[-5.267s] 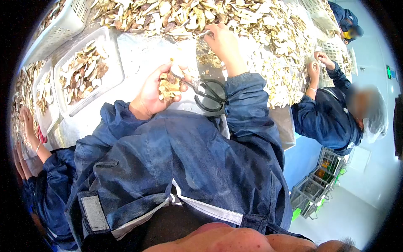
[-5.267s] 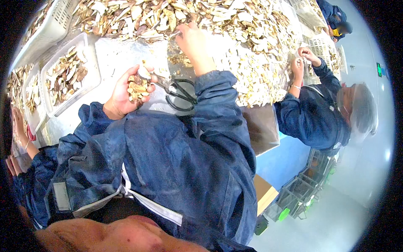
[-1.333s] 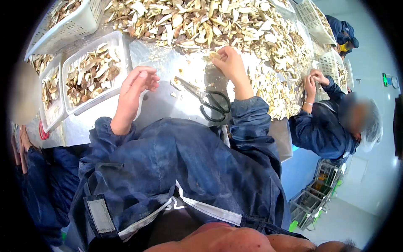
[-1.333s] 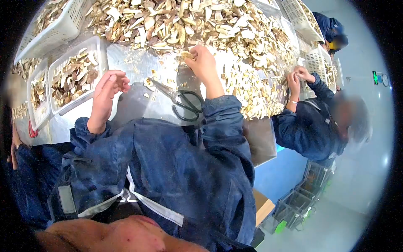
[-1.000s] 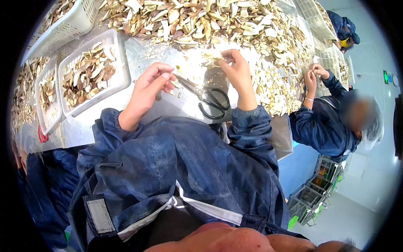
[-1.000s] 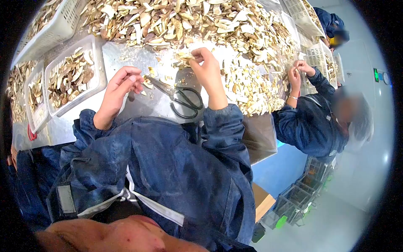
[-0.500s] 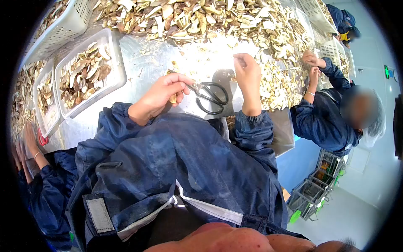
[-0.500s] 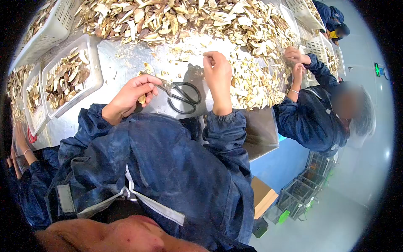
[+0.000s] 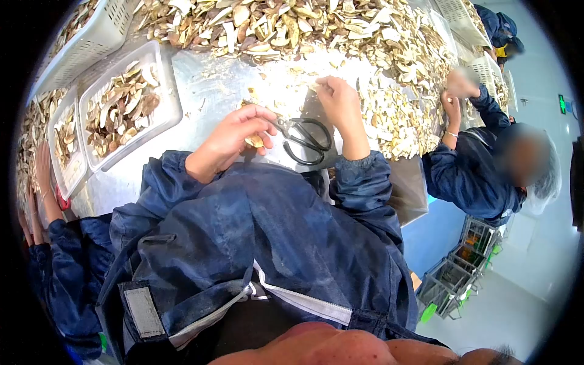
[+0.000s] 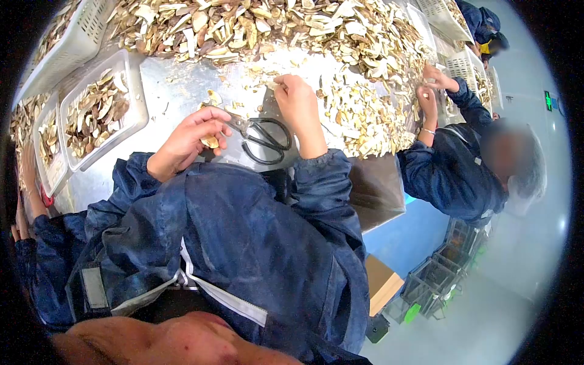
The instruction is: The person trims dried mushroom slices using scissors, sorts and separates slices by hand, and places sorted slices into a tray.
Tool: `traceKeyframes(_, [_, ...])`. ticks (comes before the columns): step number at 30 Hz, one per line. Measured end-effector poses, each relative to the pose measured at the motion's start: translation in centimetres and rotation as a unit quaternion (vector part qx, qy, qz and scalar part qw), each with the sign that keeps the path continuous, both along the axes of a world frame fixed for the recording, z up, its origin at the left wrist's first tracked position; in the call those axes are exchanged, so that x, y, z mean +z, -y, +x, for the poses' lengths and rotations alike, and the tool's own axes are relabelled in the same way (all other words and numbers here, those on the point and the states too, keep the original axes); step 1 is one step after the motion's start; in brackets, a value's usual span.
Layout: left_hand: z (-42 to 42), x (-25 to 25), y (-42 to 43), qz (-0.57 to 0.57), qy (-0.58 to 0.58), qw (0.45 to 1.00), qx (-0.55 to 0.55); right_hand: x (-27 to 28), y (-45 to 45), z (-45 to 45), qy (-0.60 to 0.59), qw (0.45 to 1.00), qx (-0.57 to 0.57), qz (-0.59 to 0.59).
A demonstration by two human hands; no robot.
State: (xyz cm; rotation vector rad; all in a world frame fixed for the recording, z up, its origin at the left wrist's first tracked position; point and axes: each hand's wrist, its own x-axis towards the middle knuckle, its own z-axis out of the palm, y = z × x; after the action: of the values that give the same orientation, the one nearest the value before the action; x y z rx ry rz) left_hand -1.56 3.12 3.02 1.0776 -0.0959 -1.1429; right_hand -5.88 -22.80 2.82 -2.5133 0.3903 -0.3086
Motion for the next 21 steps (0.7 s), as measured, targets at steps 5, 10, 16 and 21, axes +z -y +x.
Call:
traceKeyframes(5, [-0.2, -0.4, 0.1, -0.021, 0.019, 1.000, -0.009, 1.6, 0.8, 3.5, 0.079, 0.996, 0.014, -0.046])
traceKeyframes(10, [-0.2, 0.7, -0.4, -0.012, 0.002, 1.000, -0.008, -2.1, 2.1, 8.5, 0.133, 0.975, 0.078, -0.160])
traceKeyframes(16, [0.1, 0.7, -0.8, 0.009, -0.003, 1.000, 0.018, -0.8, 1.5, 6.2, 0.001, 0.991, 0.072, -0.111])
traceKeyframes(21, [0.1, 0.0, -0.3, -0.001, -0.005, 1.000, 0.007, 0.2, 1.6, 3.5, -0.047, 0.985, 0.004, 0.164])
